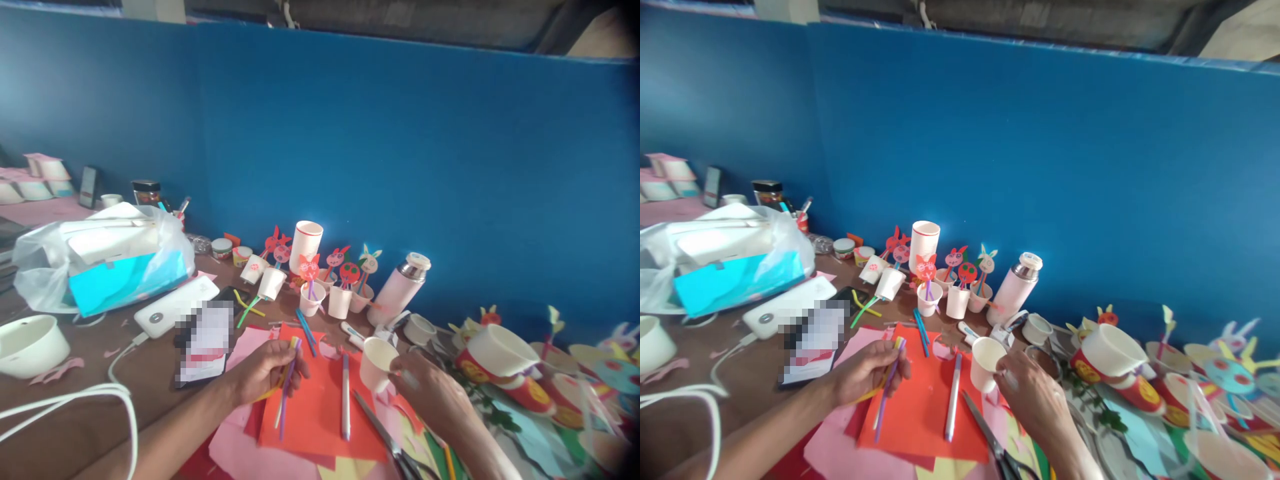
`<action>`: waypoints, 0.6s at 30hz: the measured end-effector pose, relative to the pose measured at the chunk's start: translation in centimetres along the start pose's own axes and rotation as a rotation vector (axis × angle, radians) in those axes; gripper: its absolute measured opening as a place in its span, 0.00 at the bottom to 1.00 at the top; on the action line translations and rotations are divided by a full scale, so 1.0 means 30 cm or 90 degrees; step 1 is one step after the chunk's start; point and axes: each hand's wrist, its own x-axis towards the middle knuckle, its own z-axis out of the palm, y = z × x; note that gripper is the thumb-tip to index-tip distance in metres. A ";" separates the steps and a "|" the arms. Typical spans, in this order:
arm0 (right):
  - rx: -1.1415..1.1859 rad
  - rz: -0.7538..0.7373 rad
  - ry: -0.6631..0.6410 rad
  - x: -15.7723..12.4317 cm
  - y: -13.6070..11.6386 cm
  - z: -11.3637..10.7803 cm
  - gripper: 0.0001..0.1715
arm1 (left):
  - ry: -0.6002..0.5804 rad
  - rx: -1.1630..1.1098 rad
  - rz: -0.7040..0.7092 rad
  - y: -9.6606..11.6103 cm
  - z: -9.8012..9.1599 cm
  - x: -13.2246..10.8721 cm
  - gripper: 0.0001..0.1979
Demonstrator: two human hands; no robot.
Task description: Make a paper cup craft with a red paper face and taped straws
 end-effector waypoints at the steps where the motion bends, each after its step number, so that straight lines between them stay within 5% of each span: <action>1: -0.001 0.003 -0.005 0.006 -0.007 0.009 0.11 | 0.007 -0.005 0.007 0.001 -0.004 -0.004 0.08; 6: 0.002 0.019 -0.008 0.023 0.015 0.045 0.14 | 0.005 -0.013 0.016 0.011 -0.003 -0.018 0.07; 11: 0.117 0.063 0.052 -0.006 0.043 0.001 0.24 | -0.005 0.028 -0.002 0.002 0.005 -0.020 0.10; 13: 0.268 0.059 0.081 -0.022 -0.008 -0.014 0.18 | -0.011 0.022 -0.005 -0.007 0.006 -0.018 0.10; 16: 0.707 -0.065 -0.031 -0.033 -0.146 0.030 0.20 | -0.032 0.007 0.002 -0.022 0.010 -0.016 0.09; 18: 0.955 -0.018 -0.113 -0.030 -0.241 0.106 0.21 | -0.026 -0.003 0.004 -0.029 0.015 -0.014 0.08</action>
